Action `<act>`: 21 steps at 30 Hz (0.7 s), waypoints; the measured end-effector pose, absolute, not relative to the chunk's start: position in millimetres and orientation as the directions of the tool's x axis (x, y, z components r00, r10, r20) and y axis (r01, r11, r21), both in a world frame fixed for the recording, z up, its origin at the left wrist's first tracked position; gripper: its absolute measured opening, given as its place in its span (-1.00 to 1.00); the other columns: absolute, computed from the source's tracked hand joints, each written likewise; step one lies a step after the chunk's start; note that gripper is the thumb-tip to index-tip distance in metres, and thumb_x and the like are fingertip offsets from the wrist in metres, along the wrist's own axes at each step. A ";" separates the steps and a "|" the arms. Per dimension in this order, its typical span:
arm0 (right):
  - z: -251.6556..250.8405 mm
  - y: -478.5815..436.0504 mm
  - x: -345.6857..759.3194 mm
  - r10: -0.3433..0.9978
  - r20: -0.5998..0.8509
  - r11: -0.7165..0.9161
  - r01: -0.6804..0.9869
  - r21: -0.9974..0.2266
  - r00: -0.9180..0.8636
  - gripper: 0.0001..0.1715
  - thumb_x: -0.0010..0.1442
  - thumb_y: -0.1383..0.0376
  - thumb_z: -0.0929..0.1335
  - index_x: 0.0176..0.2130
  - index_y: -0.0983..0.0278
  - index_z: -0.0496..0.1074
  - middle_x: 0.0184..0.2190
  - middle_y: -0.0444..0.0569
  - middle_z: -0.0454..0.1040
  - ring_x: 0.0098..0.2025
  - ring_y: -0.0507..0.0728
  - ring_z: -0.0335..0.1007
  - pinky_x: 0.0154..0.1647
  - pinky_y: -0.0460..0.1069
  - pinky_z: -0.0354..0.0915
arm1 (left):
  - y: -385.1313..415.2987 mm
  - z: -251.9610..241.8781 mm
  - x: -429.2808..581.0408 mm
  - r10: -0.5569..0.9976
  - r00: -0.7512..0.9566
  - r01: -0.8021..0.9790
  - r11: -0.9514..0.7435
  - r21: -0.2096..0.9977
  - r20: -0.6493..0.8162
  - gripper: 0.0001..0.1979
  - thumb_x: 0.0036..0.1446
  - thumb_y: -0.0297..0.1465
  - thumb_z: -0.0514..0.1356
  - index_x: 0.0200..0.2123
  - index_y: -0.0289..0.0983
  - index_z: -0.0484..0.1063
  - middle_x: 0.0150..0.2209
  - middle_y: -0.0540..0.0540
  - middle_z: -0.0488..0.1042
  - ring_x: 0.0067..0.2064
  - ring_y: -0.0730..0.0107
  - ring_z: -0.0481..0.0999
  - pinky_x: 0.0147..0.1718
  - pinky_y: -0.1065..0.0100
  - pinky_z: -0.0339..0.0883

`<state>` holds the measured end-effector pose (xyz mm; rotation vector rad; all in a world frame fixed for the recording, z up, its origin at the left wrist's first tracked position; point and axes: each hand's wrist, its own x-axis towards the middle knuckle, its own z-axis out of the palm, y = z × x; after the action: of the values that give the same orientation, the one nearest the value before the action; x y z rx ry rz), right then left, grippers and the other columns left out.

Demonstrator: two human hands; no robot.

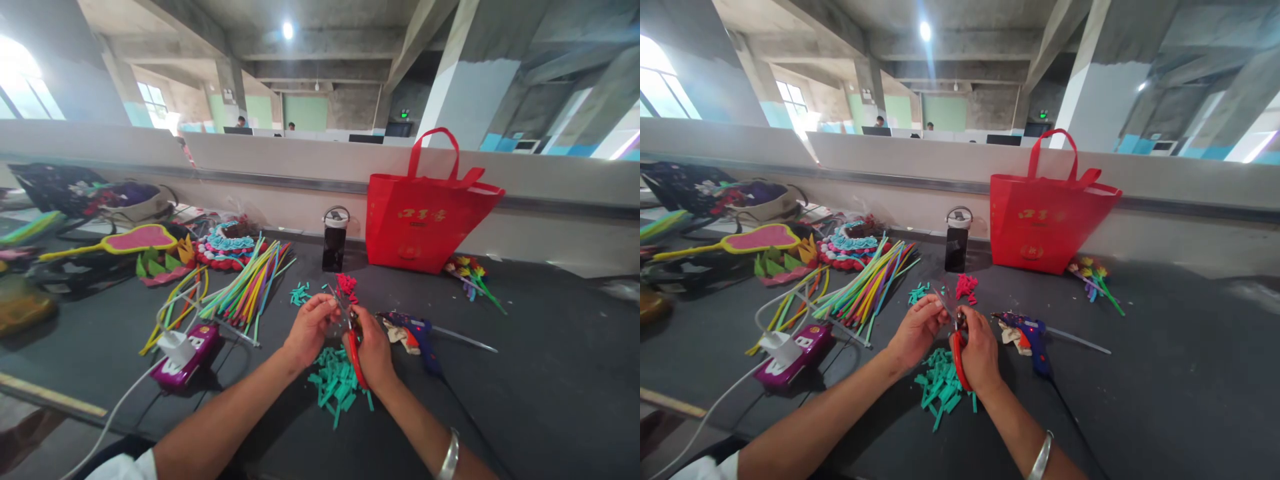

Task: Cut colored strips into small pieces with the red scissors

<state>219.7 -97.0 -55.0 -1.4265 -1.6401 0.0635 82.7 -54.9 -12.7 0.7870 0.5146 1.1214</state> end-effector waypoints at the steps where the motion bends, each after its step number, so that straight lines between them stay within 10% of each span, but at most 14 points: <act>1: -55.0 -97.3 218.9 0.803 0.589 0.322 0.761 -0.563 0.096 -0.48 0.01 0.44 0.27 0.01 0.27 0.31 -0.14 0.05 0.46 -0.11 0.17 0.41 -0.08 0.08 0.37 | -55.4 -13.5 83.1 0.931 0.364 -0.601 0.216 0.770 0.023 -0.87 -0.03 -0.39 0.32 -0.41 -0.30 0.44 -0.50 0.01 0.43 -0.46 0.53 0.35 -0.37 0.45 0.20; 21: -51.8 -100.7 216.8 0.827 0.556 0.290 0.783 -0.550 0.083 -0.54 0.04 0.45 0.22 -0.03 0.27 0.35 -0.24 0.00 0.51 -0.24 0.14 0.47 -0.20 -0.01 0.36 | -60.0 -13.8 87.8 0.933 0.357 -0.628 0.207 0.750 0.041 -0.89 -0.03 -0.41 0.33 -0.43 -0.31 0.46 -0.51 0.02 0.43 -0.45 0.55 0.35 -0.35 0.47 0.21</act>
<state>216.8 -100.7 -51.8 -1.4828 -1.6861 0.0633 87.8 -60.0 -13.8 0.7661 0.4772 1.1462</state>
